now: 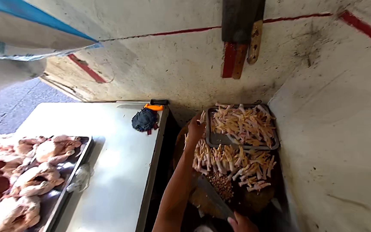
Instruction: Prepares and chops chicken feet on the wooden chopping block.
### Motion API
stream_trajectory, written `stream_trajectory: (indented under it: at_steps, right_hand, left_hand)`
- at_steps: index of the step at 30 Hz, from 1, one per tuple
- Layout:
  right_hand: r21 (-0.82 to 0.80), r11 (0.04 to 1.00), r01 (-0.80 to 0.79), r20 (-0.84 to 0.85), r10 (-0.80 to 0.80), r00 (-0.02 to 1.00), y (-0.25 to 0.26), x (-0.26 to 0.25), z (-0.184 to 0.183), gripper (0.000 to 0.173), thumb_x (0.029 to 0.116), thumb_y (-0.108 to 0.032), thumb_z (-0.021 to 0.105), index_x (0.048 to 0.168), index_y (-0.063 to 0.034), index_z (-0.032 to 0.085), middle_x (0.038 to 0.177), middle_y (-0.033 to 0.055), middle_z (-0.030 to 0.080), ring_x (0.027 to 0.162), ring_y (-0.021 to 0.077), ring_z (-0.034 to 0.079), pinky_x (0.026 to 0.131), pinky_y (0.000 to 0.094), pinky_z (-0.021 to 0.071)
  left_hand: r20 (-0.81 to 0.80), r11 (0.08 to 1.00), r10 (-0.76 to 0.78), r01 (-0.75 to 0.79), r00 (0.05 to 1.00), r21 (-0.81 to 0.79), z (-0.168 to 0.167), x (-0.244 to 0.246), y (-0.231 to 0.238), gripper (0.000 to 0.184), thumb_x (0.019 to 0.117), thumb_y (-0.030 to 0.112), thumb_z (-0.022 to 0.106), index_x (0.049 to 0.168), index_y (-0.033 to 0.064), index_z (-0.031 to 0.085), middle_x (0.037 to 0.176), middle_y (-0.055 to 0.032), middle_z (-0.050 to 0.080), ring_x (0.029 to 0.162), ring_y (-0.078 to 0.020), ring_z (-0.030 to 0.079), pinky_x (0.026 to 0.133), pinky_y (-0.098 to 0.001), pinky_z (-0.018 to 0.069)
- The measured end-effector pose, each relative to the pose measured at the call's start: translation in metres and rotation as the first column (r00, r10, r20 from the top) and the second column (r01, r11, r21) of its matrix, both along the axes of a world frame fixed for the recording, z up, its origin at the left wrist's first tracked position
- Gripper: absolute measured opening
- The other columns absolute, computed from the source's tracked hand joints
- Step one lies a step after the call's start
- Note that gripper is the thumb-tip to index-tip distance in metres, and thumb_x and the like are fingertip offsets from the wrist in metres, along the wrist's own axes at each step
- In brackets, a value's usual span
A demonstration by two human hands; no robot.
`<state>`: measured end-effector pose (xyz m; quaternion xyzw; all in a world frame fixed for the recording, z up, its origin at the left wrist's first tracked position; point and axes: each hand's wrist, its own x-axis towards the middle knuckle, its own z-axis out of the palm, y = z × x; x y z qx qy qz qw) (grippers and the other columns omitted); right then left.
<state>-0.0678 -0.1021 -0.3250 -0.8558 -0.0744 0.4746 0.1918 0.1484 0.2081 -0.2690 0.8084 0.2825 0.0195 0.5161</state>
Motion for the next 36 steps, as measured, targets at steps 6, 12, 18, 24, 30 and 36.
stream_trajectory:
  at_steps: [6,12,18,24,30,36]
  right_hand:
    - [0.073,0.99,0.125,-0.03,-0.123,0.992,-0.002,-0.01,-0.022,0.048,0.1075,-0.04,0.052,0.134,-0.0013,0.061,0.112,0.0253,0.07,0.106,0.0418,0.068,0.094,0.0641,0.0513]
    - [-0.009,1.0,0.018,0.269,-0.015,0.963,0.016,-0.057,0.007,0.046,0.1115,-0.034,0.043,0.139,0.0006,0.059,0.104,0.0265,0.072,0.098,0.0452,0.071,0.087,0.0628,0.0534]
    - [-0.151,0.988,-0.043,0.28,0.084,0.956,0.023,-0.065,0.006,0.044,0.1121,-0.033,0.041,0.141,-0.0042,0.058,0.107,0.0237,0.073,0.102,0.0423,0.071,0.087,0.06,0.0544]
    - [-0.202,0.975,-0.095,0.223,0.141,0.965,0.028,-0.068,0.003,0.044,0.1124,-0.034,0.04,0.145,-0.0083,0.055,0.109,0.0218,0.073,0.104,0.0402,0.071,0.09,0.0578,0.0544]
    - [-0.013,1.0,-0.027,0.404,0.03,0.914,0.028,-0.074,0.021,0.041,0.1099,-0.03,0.048,0.129,0.0008,0.066,0.09,0.0232,0.072,0.085,0.0417,0.072,0.075,0.0597,0.0547]
    - [-0.189,0.976,-0.108,0.195,0.145,0.97,0.039,-0.052,-0.002,0.045,0.1113,-0.039,0.041,0.131,-0.0042,0.062,0.103,0.0224,0.072,0.102,0.0404,0.071,0.087,0.0591,0.0541]
  left_hand:
    - [0.105,0.954,0.221,-0.193,0.97,-0.229,-0.037,-0.246,-0.051,0.024,0.0955,0.015,0.072,0.11,-0.0026,0.065,0.089,-0.008,0.068,0.077,-0.0136,0.066,0.072,-0.0309,0.0578]
    - [-0.261,0.993,-0.118,0.113,0.958,-0.035,-0.097,-0.332,-0.09,0.024,0.0991,0.016,0.062,0.112,-0.0031,0.071,0.111,-0.0198,0.07,0.106,-0.0294,0.068,0.098,-0.0443,0.0532]
    - [-0.357,0.969,-0.233,0.245,0.904,-0.012,-0.092,-0.329,-0.087,0.024,0.0997,0.013,0.056,0.112,-0.0025,0.07,0.115,-0.02,0.067,0.112,-0.031,0.066,0.1,-0.0445,0.0517]
    - [-0.383,0.946,-0.307,0.325,0.871,-0.018,-0.089,-0.324,-0.082,0.025,0.0988,0.012,0.057,0.116,-0.001,0.069,0.12,-0.0192,0.067,0.116,-0.0311,0.065,0.102,-0.0455,0.0512]
    - [-0.283,0.82,-0.466,0.529,0.839,0.218,-0.107,-0.319,-0.054,0.028,0.1005,0.006,0.052,0.118,0.0061,0.073,0.121,-0.0147,0.07,0.119,-0.0361,0.061,0.101,-0.0534,0.0452]
    - [-0.189,0.893,-0.338,0.378,0.922,0.244,-0.112,-0.329,-0.051,0.026,0.1003,0.013,0.055,0.117,0.0044,0.073,0.117,-0.0143,0.072,0.117,-0.0336,0.064,0.104,-0.0539,0.0443]
